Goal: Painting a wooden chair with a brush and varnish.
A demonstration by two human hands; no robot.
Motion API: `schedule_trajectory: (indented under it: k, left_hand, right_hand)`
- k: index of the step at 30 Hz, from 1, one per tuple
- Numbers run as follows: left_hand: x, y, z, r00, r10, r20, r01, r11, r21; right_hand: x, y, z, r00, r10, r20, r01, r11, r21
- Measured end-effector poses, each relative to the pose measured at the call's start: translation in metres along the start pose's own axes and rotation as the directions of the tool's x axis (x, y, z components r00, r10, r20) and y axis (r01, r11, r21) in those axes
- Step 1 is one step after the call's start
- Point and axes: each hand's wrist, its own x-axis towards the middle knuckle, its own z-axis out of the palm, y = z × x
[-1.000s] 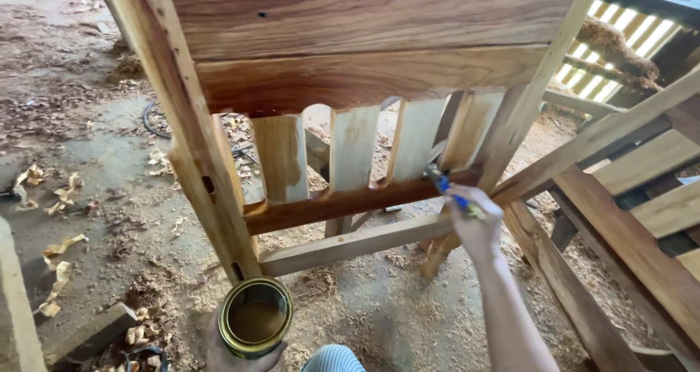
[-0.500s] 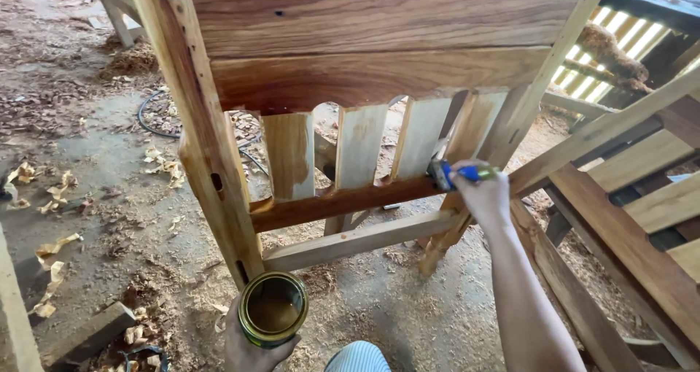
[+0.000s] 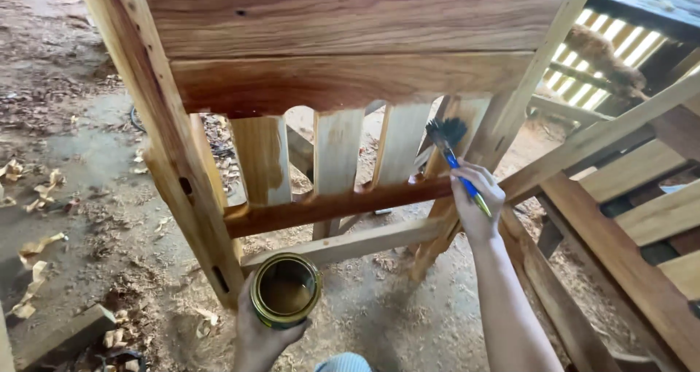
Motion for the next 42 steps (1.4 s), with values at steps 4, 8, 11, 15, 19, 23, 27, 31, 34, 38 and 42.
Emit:
schedule_trajectory:
  k: [4,8,11,15,19,23,27,31,34,38,42]
  left_hand:
    - [0.006,0.021,0.021,1.000,-0.010,-0.019,0.013,0.986,0.167]
    - [0.000,0.052,0.037,0.991,-0.130,-0.035,0.134,0.956,0.261]
    - [-0.013,0.086,0.049,0.985,-0.157,-0.078,0.167,0.975,0.143]
    - [-0.033,0.104,0.052,0.986,-0.122,-0.115,0.113,0.990,-0.087]
    - [-0.045,0.133,0.043,0.978,-0.155,-0.141,0.177,0.971,0.158]
    - [-0.060,0.139,0.040,0.965,-0.142,-0.222,0.184,0.966,0.182]
    - [-0.069,0.144,0.048,0.961,-0.092,-0.262,0.163,0.951,0.263]
    - [-0.082,0.142,0.051,0.963,-0.092,-0.254,0.183,0.913,0.365]
    - [-0.083,0.149,0.055,0.970,-0.018,-0.241,0.139,0.858,0.495]
    - [-0.078,0.163,0.059,0.972,0.004,-0.237,0.082,0.933,0.351]
    - [-0.072,0.181,0.061,0.964,-0.093,-0.248,0.179,0.920,0.348]
  right_hand:
    - [0.005,-0.003,-0.008,0.987,-0.106,0.120,0.114,0.991,-0.063]
    - [-0.006,0.016,-0.014,0.974,-0.085,0.210,0.092,0.996,-0.022]
    - [-0.030,0.037,-0.022,0.935,-0.078,0.346,0.091,0.996,-0.023]
    - [-0.036,0.038,-0.024,0.947,-0.018,0.321,-0.013,0.996,0.093]
    - [-0.031,0.034,-0.035,0.944,-0.038,0.329,0.000,0.994,0.113]
    - [-0.022,0.030,-0.036,0.944,-0.041,0.328,0.005,0.994,0.112]
    - [-0.019,0.035,-0.034,0.931,0.010,0.364,-0.050,0.994,0.100]
    - [-0.023,0.044,-0.036,0.907,0.048,0.417,-0.106,0.987,0.119]
    - [-0.017,0.047,-0.034,0.928,-0.003,0.373,-0.066,0.983,0.173]
    - [-0.009,0.046,-0.040,0.902,-0.044,0.431,-0.031,0.986,0.164]
    - [-0.006,0.046,-0.037,0.915,-0.044,0.401,-0.042,0.978,0.204]
